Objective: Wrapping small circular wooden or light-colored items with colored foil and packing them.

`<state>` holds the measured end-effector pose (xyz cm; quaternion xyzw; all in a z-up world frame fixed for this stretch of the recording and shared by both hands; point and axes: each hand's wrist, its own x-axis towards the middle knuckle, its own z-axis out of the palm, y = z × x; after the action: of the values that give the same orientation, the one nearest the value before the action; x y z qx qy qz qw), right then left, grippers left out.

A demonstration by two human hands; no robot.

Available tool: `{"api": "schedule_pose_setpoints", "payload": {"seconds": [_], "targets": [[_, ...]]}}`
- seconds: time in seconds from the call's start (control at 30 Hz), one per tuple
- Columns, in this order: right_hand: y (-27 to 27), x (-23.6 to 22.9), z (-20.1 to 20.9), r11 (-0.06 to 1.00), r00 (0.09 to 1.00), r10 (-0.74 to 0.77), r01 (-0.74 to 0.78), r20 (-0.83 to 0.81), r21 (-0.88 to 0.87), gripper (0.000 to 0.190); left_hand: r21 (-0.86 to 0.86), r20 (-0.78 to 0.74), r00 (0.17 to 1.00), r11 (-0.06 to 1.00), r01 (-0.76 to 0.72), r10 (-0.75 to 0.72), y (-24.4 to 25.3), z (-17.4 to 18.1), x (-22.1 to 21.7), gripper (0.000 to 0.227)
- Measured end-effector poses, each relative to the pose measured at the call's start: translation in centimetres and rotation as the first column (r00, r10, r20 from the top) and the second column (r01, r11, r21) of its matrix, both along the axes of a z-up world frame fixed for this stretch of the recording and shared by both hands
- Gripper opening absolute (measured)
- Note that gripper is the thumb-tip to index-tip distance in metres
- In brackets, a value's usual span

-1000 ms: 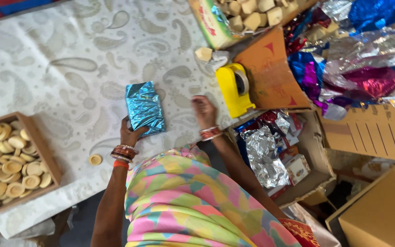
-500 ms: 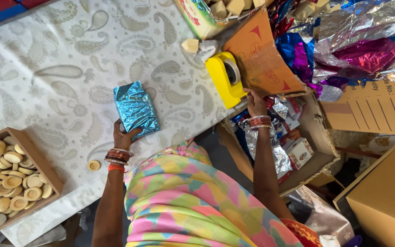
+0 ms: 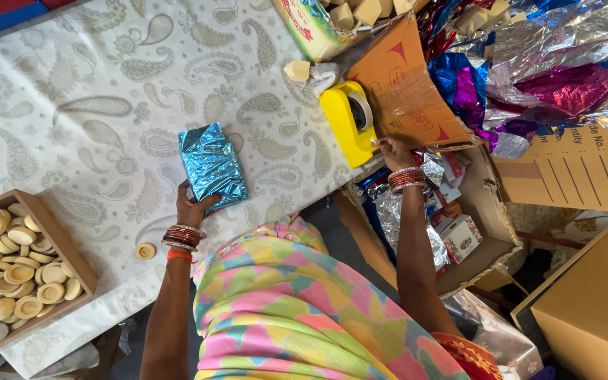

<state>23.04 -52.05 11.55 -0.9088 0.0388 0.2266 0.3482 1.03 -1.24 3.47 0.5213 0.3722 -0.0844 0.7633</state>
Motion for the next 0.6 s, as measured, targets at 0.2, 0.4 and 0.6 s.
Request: {"api": "schedule_pose_setpoints", "payload": {"seconds": [0.2, 0.4, 0.6], "targets": [[-0.4, 0.1, 0.2, 0.999, 0.999, 0.036, -0.036, -0.036, 0.009, 0.032, 0.017, -0.028, 1.0, 1.0, 0.014, -0.013, 0.0, 0.0, 0.1, 0.085], [0.9, 1.0, 3.4, 0.982, 0.999, -0.046, 0.049, -0.019, 0.181, 0.026, -0.017, -0.002, 1.0, 1.0, -0.005, 0.005, 0.0, 0.1, 0.2, 0.083], [0.7, 1.5, 4.2, 0.973, 0.989, -0.067, 0.095, -0.135, 0.212, 0.022, -0.062, 0.027, 0.999, 0.998, -0.029, 0.03, -0.1, -0.6, -0.1, 0.082]]}}
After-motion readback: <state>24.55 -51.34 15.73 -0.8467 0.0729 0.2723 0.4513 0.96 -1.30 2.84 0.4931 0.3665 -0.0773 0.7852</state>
